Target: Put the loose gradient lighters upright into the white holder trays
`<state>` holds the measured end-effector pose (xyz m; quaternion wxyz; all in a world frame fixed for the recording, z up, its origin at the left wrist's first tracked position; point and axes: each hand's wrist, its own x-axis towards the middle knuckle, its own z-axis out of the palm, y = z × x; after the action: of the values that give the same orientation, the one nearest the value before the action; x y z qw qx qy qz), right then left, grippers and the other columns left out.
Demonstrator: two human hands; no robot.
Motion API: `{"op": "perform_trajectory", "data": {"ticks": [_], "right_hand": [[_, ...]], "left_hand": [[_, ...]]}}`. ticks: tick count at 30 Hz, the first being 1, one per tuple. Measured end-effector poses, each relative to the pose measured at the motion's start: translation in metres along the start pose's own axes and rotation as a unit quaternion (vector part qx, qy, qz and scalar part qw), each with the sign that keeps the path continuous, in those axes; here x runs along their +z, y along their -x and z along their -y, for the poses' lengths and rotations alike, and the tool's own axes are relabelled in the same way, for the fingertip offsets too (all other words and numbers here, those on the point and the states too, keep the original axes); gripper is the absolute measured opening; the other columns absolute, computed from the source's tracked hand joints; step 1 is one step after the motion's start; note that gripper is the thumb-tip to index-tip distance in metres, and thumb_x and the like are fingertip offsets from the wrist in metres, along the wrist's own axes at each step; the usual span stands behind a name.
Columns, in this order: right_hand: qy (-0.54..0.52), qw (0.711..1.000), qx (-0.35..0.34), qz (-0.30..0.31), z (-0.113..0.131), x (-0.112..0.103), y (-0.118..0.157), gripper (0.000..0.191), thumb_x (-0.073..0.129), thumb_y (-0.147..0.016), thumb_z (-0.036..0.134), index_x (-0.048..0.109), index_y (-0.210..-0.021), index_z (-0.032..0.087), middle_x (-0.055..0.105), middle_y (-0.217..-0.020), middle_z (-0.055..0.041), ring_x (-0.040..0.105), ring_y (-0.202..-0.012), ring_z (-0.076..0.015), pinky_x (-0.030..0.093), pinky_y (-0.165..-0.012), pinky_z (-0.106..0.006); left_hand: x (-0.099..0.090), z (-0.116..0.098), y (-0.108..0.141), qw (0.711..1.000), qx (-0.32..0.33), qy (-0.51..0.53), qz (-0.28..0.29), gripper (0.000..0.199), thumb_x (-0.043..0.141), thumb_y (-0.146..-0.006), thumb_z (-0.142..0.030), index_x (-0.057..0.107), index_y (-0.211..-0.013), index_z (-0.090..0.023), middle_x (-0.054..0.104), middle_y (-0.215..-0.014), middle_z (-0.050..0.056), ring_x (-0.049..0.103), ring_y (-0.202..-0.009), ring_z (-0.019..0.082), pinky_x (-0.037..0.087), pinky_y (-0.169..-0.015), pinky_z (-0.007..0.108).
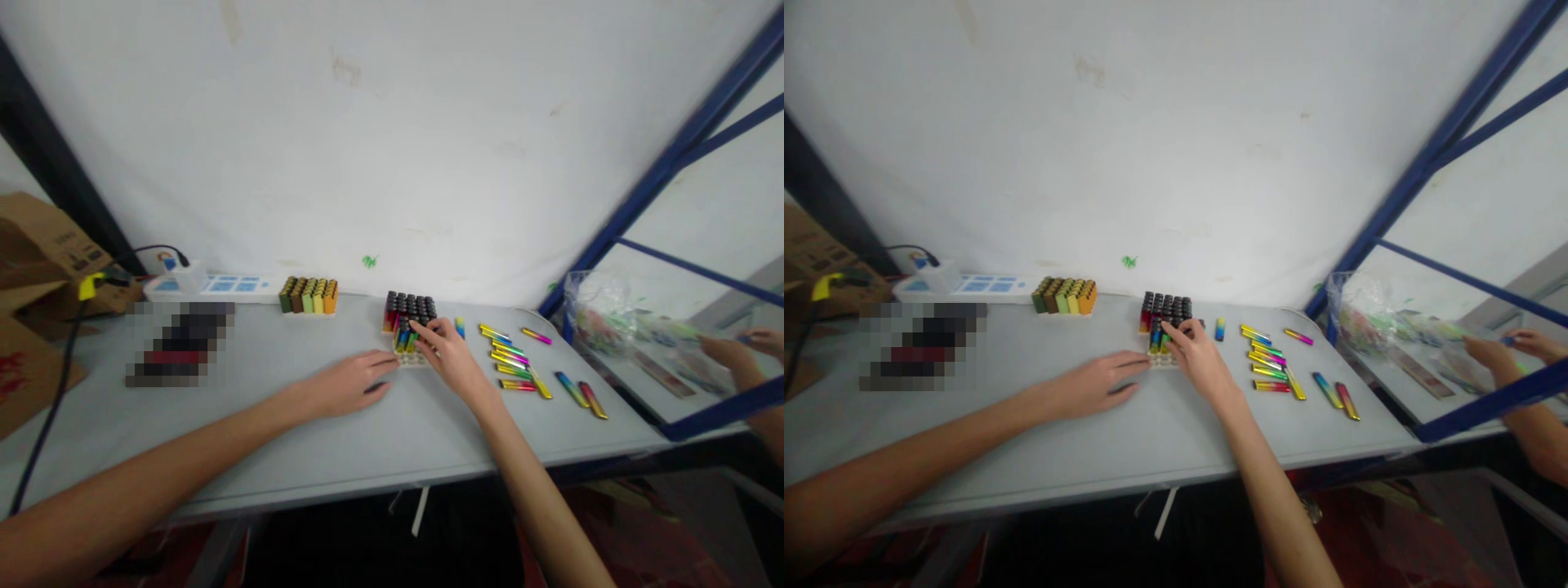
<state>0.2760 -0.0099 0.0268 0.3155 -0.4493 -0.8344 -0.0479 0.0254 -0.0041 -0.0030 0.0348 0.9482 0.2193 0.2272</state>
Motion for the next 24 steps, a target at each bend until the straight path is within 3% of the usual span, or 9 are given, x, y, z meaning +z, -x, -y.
{"op": "perform_trajectory", "data": {"ticks": [4,8,12,17,20,24], "right_hand": [[0.006,0.999,0.013,0.042,0.003,-0.011,0.001,0.043,0.048,-0.103,0.032,0.054,-0.146,0.023,0.061,-0.105,-0.0108,0.064,-0.089,-0.0221,0.056,-0.085,-0.039],[0.008,0.998,0.053,0.016,-0.012,-0.038,0.0,0.038,0.048,-0.103,0.029,0.058,-0.139,0.021,0.067,-0.1,-0.0089,0.066,-0.087,-0.0214,0.054,-0.085,-0.036],[0.068,0.99,0.108,0.067,-0.058,-0.067,0.014,0.026,0.054,-0.098,0.026,0.071,-0.117,0.018,0.071,-0.098,-0.0092,0.068,-0.083,-0.0201,0.054,-0.085,-0.034],[0.141,0.963,0.182,0.14,-0.131,-0.092,0.054,0.041,0.061,-0.093,0.037,0.068,-0.126,0.014,0.068,-0.122,-0.0178,0.064,-0.117,-0.0313,0.048,-0.104,-0.044],[0.163,0.952,0.229,0.119,-0.16,-0.088,0.075,0.062,0.054,-0.095,0.05,0.054,-0.144,0.012,0.055,-0.144,-0.0215,0.051,-0.135,-0.0356,0.04,-0.113,-0.049],[0.165,0.945,0.255,0.118,-0.173,-0.059,0.085,0.071,0.042,-0.098,0.059,0.039,-0.154,0.016,0.037,-0.16,-0.0189,0.032,-0.149,-0.0362,0.033,-0.117,-0.056]], "left_hand": [[0.0,0.0,0.001,1.0,-0.006,-0.003,0.006,0.038,0.052,-0.099,-0.024,0.059,-0.135,-0.015,0.061,-0.137,0.014,0.061,-0.124,0.025,0.048,-0.111,0.04],[0.001,0.001,0.002,1.0,-0.005,0.0,-0.001,0.038,0.053,-0.099,-0.025,0.059,-0.136,-0.015,0.061,-0.139,0.014,0.06,-0.125,0.025,0.049,-0.111,0.039],[0.0,0.001,0.002,1.0,-0.004,-0.008,0.006,0.039,0.052,-0.1,-0.025,0.058,-0.136,-0.013,0.06,-0.139,0.015,0.059,-0.127,0.025,0.048,-0.113,0.04],[-0.001,0.0,0.001,1.0,-0.005,-0.002,0.001,0.038,0.052,-0.099,-0.025,0.059,-0.136,-0.014,0.061,-0.139,0.014,0.059,-0.127,0.025,0.047,-0.113,0.04],[0.0,0.001,0.002,1.0,-0.006,0.0,-0.006,0.038,0.052,-0.099,-0.025,0.059,-0.135,-0.015,0.061,-0.139,0.014,0.06,-0.126,0.025,0.048,-0.113,0.04],[0.001,0.002,0.002,1.0,-0.007,-0.004,-0.001,0.039,0.052,-0.1,-0.025,0.059,-0.136,-0.014,0.061,-0.139,0.014,0.059,-0.127,0.025,0.048,-0.113,0.04]]}}
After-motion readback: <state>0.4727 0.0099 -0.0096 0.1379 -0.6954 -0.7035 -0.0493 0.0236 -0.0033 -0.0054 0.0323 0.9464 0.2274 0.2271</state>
